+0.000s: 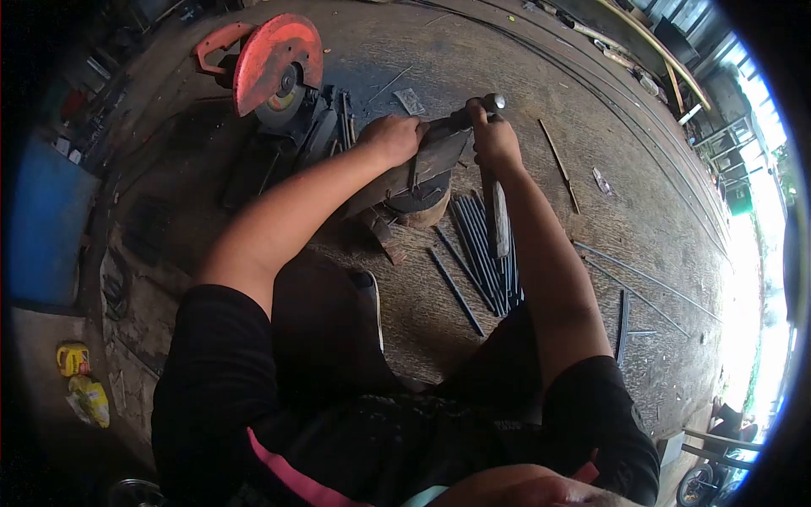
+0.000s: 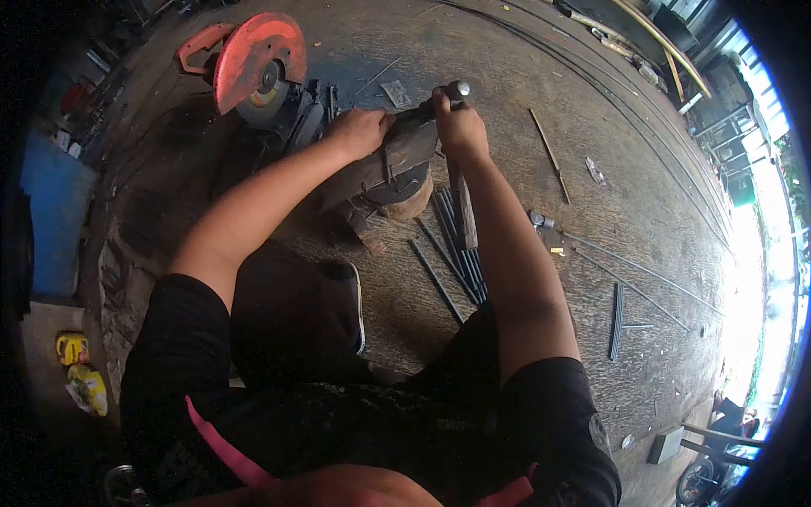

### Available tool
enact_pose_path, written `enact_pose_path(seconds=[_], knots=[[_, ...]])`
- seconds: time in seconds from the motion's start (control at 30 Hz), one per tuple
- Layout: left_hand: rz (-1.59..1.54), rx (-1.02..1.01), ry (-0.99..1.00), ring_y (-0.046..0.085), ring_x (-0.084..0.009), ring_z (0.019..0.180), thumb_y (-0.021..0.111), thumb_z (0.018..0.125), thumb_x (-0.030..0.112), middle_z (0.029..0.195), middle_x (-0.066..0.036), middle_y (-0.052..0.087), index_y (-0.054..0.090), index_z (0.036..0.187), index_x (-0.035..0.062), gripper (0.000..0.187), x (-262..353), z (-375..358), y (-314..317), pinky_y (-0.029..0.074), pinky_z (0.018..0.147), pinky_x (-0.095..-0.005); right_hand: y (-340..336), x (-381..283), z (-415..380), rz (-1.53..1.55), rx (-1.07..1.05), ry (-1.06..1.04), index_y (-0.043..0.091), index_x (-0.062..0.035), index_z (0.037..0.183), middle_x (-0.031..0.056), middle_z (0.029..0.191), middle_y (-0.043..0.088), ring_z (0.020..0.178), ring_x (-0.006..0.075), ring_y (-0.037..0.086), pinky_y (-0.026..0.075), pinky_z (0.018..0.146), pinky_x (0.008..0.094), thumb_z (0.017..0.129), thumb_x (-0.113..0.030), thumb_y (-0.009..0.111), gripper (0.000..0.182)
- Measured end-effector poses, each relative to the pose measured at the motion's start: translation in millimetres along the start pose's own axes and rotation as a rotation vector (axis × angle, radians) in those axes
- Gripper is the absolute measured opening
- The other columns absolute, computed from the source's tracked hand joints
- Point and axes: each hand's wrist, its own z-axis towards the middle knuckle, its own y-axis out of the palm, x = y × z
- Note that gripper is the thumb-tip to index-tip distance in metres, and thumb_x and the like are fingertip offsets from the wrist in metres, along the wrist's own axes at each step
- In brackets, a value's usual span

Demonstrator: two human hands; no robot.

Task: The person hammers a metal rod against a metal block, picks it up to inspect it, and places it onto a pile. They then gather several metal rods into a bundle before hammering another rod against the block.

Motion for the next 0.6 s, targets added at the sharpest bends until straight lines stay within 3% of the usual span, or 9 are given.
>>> enact_pose_path(seconds=[0.03, 0.07, 0.17, 0.23, 0.37, 0.43, 0.5, 0.53, 0.6], knots=[[0.002, -0.001, 0.002, 0.063, -0.0409, 0.092, 0.044, 0.095, 0.035, 0.097, -0.021, 0.066, 0.064, 0.099, 0.0071, 0.035, -2, 1, 3, 0.049, 0.08, -0.0509, -3, -2, 0, 0.049, -0.041, 0.051, 0.062, 0.002, 0.114, 0.0279, 0.099, 0.065, 0.096, 0.0381, 0.065, 0.051, 0.081, 0.043, 0.09, -0.06, 0.044, 0.069], [-0.013, 0.002, 0.024, 0.062, -0.0418, 0.091, 0.042, 0.096, 0.036, 0.096, -0.022, 0.065, 0.063, 0.1, 0.0063, 0.036, -5, 2, 8, 0.048, 0.08, -0.0515, -6, -3, -1, 0.051, -0.039, 0.051, 0.062, 0.002, 0.114, 0.0279, 0.099, 0.065, 0.096, 0.0381, 0.065, 0.051, 0.081, 0.043, 0.09, -0.06, 0.044, 0.069], [-0.015, 0.012, 0.064, 0.062, -0.0433, 0.09, 0.038, 0.098, 0.036, 0.094, -0.024, 0.065, 0.061, 0.101, 0.0042, 0.039, -11, 5, 16, 0.048, 0.079, -0.0527, -26, -23, -12, 0.197, -0.074, 0.114, 0.063, 0.0022, 0.109, 0.0211, 0.083, 0.066, 0.075, 0.0299, 0.069, 0.055, 0.063, 0.0397, 0.09, -0.056, 0.049, 0.063], [-0.01, 0.008, 0.072, 0.062, -0.044, 0.088, 0.037, 0.099, 0.036, 0.093, -0.024, 0.065, 0.059, 0.101, 0.003, 0.04, -15, 7, 21, 0.048, 0.078, -0.0534, -41, -38, -16, 0.251, 0.055, -0.142, 0.062, 0.0024, 0.099, 0.0074, 0.065, 0.058, 0.051, 0.018, 0.058, 0.047, 0.048, 0.0322, 0.092, -0.054, 0.049, 0.059], [-0.019, -0.006, 0.135, 0.062, -0.0441, 0.084, 0.035, 0.1, 0.036, 0.09, -0.026, 0.065, 0.057, 0.099, 0.0012, 0.041, -14, 8, 22, 0.048, 0.075, -0.0532, -83, -97, -50, 0.594, 0.289, -0.461, 0.06, -0.0041, 0.092, 0.0015, 0.061, 0.055, 0.049, 0.0116, 0.053, 0.042, 0.043, 0.028, 0.096, -0.047, 0.05, 0.044], [-0.024, 0.004, 0.154, 0.062, -0.044, 0.083, 0.035, 0.1, 0.036, 0.089, -0.026, 0.065, 0.057, 0.098, 0.001, 0.041, -16, 9, 24, 0.048, 0.074, -0.0529, -86, -97, -48, 0.743, 0.181, -0.564, 0.06, -0.0037, 0.09, 0.001, 0.059, 0.054, 0.049, 0.0109, 0.054, 0.042, 0.044, 0.0274, 0.096, -0.048, 0.05, 0.046], [-0.013, 0.002, 0.139, 0.063, -0.0433, 0.082, 0.035, 0.1, 0.037, 0.089, -0.025, 0.065, 0.057, 0.098, 0.001, 0.043, -19, 13, 30, 0.048, 0.073, -0.0523, -76, -95, -53, 0.425, 0.338, -0.393, 0.06, -0.0002, 0.098, 0.0152, 0.069, 0.064, 0.059, 0.0239, 0.065, 0.051, 0.053, 0.0371, 0.094, -0.045, 0.052, 0.046], [-0.014, 0.007, 0.139, 0.063, -0.0433, 0.082, 0.035, 0.1, 0.037, 0.089, -0.025, 0.065, 0.057, 0.098, 0.001, 0.043, -16, 12, 26, 0.048, 0.073, -0.0523, -52, -67, -21, 0.241, 0.445, -0.5, 0.06, -0.0013, 0.1, 0.021, 0.082, 0.068, 0.076, 0.0368, 0.068, 0.053, 0.066, 0.044, 0.094, -0.043, 0.051, 0.043], [0.079, -0.093, 0.053, 0.063, -0.0424, 0.085, 0.035, 0.1, 0.038, 0.092, -0.025, 0.065, 0.057, 0.097, 0.0007, 0.043, -5, 8, 14, 0.048, 0.075, -0.052, -15, -29, -5, -0.263, 0.236, -0.226, 0.062, -0.0013, 0.107, 0.0245, 0.095, 0.067, 0.093, 0.042, 0.064, 0.049, 0.084, 0.046, 0.091, -0.051, 0.048, 0.054]])
